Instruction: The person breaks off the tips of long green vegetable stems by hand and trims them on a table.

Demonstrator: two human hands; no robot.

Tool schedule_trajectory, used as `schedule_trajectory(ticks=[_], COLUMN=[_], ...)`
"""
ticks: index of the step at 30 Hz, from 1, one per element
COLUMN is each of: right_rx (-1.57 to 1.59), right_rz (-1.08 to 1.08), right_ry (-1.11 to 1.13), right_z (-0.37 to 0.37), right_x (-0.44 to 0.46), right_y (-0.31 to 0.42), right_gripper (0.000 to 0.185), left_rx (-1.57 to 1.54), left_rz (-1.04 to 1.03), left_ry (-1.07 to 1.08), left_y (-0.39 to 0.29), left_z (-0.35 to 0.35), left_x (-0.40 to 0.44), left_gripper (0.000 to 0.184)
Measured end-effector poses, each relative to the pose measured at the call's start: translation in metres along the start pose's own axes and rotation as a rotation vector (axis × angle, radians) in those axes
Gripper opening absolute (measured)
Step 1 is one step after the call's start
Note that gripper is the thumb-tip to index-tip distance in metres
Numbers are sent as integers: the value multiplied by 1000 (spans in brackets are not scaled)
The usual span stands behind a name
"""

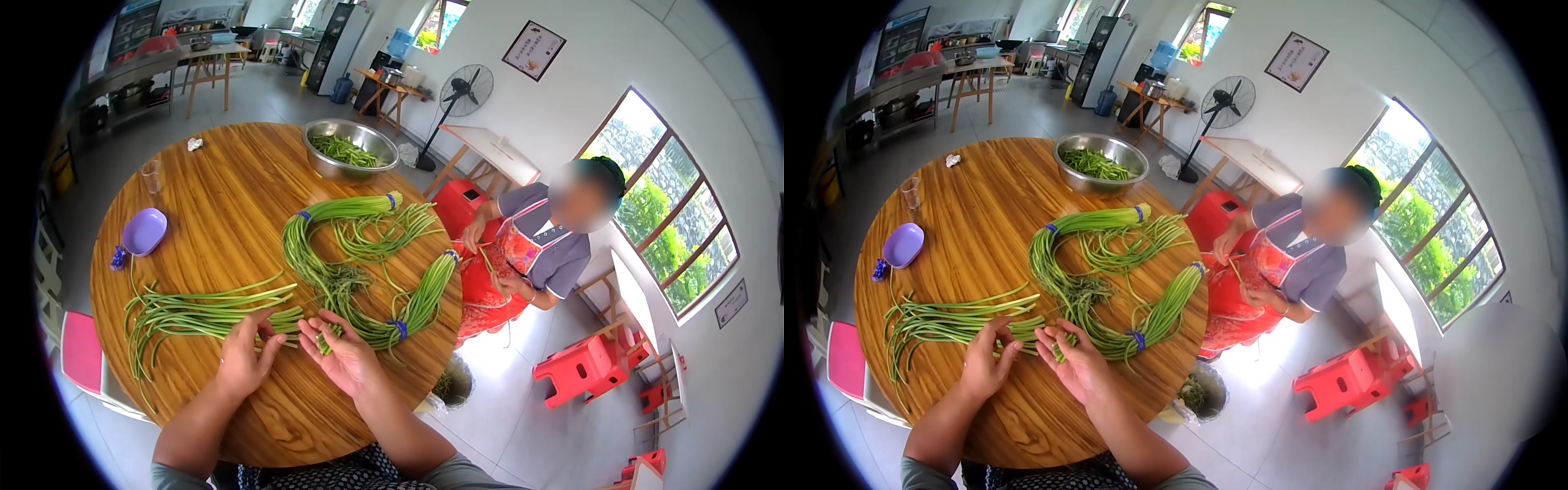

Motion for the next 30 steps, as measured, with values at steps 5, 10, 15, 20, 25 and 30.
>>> schedule_trajectory(ticks=[5,10,15,20,25,30], right_rx=[20,73,105,46,-157,-406], right_rz=[7,63,148,211,300,208], right_ry=[30,71,-67,-156,-289,-105], right_z=[12,0,6,24,-29,-3], right_x=[1,3,21,107,247,262], right_y=[1,25,76,146,244,204], right_gripper=[23,15,25,28,72,68], left_rx=[4,17,22,48,125,142], left_rz=[-12,-4,24,19,-52,12], left_ry=[-8,-23,-42,-19,-6,-59], left_y=[-1,4,10,6,4,11], left_z=[1,0,4,9,5,22], left_x=[0,1,0,3,1,3], left_gripper=[40,37,33,36,39,34])
Point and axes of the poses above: each hand's wrist, its own x-axis towards the middle knuckle, its own z-axis out of the back of the hand, y = z × x, the point moved 10 cm from there along x, towards the middle knuckle, and after that the axes turned 15 degrees about y, right-handed, at the moved point
